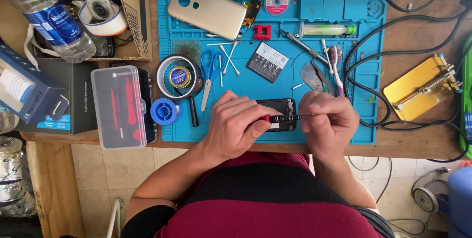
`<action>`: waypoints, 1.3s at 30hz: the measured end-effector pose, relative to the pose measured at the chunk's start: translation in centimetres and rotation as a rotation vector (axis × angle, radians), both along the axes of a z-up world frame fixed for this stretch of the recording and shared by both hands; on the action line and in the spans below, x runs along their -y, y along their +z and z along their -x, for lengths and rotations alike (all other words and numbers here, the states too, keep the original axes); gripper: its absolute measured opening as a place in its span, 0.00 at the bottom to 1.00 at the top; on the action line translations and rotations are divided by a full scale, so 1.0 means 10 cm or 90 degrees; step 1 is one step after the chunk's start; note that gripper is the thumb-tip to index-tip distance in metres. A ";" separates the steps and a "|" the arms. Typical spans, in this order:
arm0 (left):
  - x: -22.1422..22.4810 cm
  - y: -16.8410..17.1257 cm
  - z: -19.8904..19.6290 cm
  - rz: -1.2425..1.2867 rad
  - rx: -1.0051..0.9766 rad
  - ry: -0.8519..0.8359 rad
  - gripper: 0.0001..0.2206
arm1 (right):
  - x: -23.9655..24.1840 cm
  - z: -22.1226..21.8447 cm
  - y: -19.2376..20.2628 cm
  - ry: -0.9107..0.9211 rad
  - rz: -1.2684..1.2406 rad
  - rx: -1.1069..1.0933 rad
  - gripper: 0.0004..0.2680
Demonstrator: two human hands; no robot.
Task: Adjusting and disassembling a mobile phone casing using a screwdriver and manual prying.
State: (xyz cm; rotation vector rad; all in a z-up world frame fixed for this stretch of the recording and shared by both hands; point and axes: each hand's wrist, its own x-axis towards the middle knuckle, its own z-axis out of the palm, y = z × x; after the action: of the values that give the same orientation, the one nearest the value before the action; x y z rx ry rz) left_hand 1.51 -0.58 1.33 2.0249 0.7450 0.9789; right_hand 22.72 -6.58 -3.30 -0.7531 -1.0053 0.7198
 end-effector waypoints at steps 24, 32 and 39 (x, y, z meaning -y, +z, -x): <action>0.02 0.03 0.02 -0.002 0.070 0.013 0.19 | 0.04 0.05 0.04 0.076 -0.007 0.011 0.07; 0.02 -0.01 0.02 -0.058 0.079 0.053 0.15 | 0.04 0.04 0.06 0.061 -0.007 0.057 0.09; 0.02 -0.04 0.03 -0.139 0.111 0.095 0.14 | 0.02 -0.01 -0.01 0.074 -0.045 0.047 0.09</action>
State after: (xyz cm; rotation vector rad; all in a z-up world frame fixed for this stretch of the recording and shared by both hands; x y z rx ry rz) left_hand 1.18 -0.82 0.91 2.0560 0.7290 1.3552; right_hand 22.77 -6.75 -3.41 -0.6667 -1.1432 0.7574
